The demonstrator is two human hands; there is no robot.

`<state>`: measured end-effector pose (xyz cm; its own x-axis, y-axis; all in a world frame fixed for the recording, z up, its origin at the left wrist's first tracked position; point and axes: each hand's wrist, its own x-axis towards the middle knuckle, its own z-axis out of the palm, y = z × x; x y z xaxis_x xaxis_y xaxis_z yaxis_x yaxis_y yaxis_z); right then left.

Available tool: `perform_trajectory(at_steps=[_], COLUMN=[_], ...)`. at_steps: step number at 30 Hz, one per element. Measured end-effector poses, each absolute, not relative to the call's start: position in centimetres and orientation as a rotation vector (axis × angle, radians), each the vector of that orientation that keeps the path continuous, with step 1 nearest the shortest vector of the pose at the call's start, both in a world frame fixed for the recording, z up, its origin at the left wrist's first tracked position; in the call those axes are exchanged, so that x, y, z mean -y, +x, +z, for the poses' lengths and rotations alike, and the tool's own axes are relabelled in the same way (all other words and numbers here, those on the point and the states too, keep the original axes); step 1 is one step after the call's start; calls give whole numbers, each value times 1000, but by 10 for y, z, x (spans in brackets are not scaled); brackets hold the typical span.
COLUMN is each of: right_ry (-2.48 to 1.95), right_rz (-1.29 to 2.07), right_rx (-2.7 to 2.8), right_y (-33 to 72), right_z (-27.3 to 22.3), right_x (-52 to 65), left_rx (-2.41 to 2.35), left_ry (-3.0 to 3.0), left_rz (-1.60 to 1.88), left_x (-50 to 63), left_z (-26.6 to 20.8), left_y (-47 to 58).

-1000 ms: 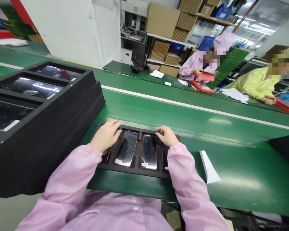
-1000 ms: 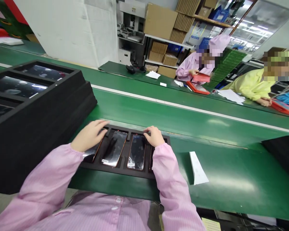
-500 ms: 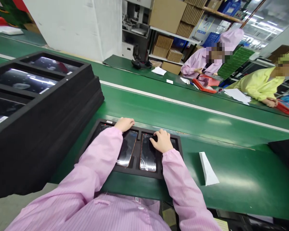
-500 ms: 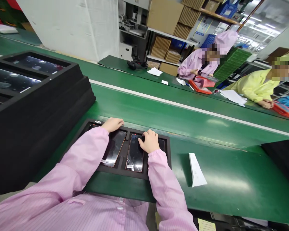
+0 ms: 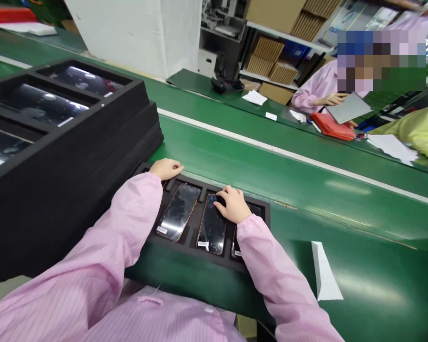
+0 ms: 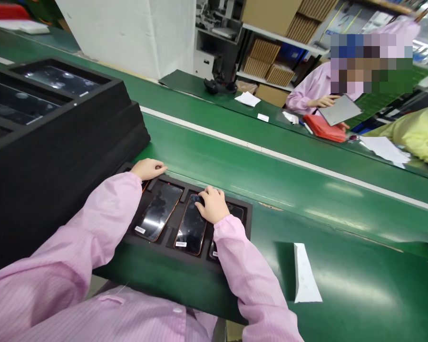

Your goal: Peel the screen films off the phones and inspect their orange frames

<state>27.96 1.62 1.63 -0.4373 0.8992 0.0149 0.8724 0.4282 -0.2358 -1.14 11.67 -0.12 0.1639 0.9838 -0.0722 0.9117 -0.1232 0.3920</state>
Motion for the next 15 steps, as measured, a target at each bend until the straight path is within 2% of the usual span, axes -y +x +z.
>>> perform_trajectory(at_steps=[6,12,15], right_ry=[-1513,-1465,-1452], right_rz=[326,332,355], right_rx=[2475,2358,2347], right_y=[280,285,287], right_z=[3,-9,-9], right_x=[-22,-13,-14], left_rx=[-1998,-1440,-1357], left_ry=[1987,2252,2265], left_rz=[174,190,158], left_x=[-114,-91,-85], left_z=[-1,4,7], left_y=[25,86,88])
